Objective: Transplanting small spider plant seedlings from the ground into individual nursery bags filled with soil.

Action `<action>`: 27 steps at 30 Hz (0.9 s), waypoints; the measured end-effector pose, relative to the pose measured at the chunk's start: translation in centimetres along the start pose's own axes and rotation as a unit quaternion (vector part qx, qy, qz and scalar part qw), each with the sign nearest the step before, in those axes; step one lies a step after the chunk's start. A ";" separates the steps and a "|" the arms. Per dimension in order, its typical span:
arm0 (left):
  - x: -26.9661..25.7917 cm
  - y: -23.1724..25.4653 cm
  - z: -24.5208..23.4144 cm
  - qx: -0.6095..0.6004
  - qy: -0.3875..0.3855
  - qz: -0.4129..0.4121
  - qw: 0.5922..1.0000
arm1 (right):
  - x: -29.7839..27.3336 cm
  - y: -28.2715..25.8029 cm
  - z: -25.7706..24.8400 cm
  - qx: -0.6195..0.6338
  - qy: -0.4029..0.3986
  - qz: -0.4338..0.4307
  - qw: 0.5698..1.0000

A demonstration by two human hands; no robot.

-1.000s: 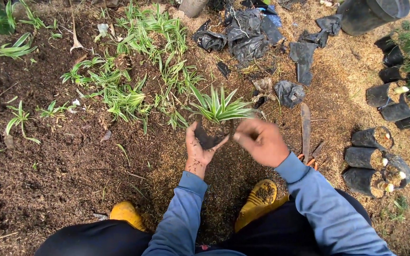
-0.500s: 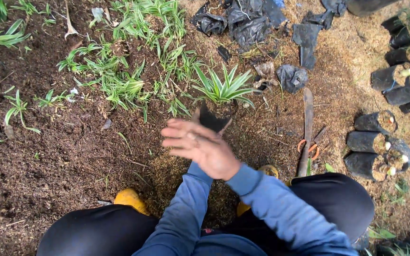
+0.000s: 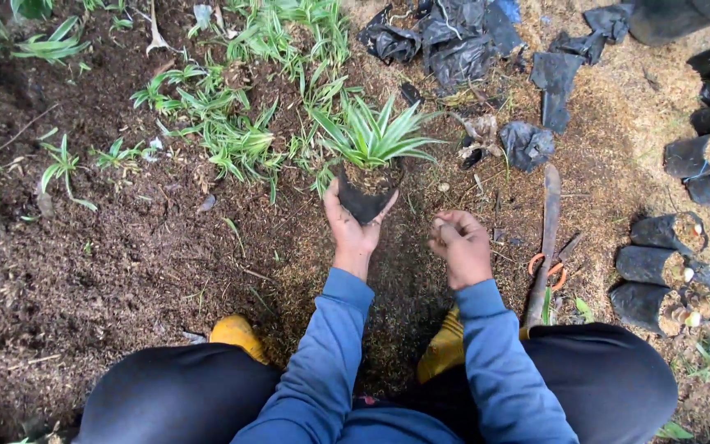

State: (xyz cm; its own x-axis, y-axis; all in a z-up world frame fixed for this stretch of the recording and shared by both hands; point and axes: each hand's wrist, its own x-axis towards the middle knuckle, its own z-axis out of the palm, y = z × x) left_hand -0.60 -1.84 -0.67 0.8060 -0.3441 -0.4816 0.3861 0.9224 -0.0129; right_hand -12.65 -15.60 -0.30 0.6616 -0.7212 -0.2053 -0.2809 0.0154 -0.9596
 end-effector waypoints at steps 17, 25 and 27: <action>0.8 2.0 -0.4 0.057 0.053 -0.053 0.996 | 4.5 13.0 1.0 -0.237 -0.091 0.152 0.955; 0.8 1.5 -1.0 0.039 -0.007 -0.097 0.994 | -4.9 16.3 6.3 -0.575 -0.295 0.078 0.759; 0.6 1.4 -1.0 0.045 -0.012 -0.107 0.993 | -3.9 17.9 6.3 -0.621 -0.310 0.046 0.719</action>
State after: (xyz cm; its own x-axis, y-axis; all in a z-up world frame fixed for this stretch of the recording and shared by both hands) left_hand -0.01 -0.59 -1.81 0.7111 -0.5358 -0.4552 0.5876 0.8085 -0.0338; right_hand -15.92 -8.14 -17.86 0.6758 -0.3035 -0.6718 -0.4922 -0.8641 -0.1048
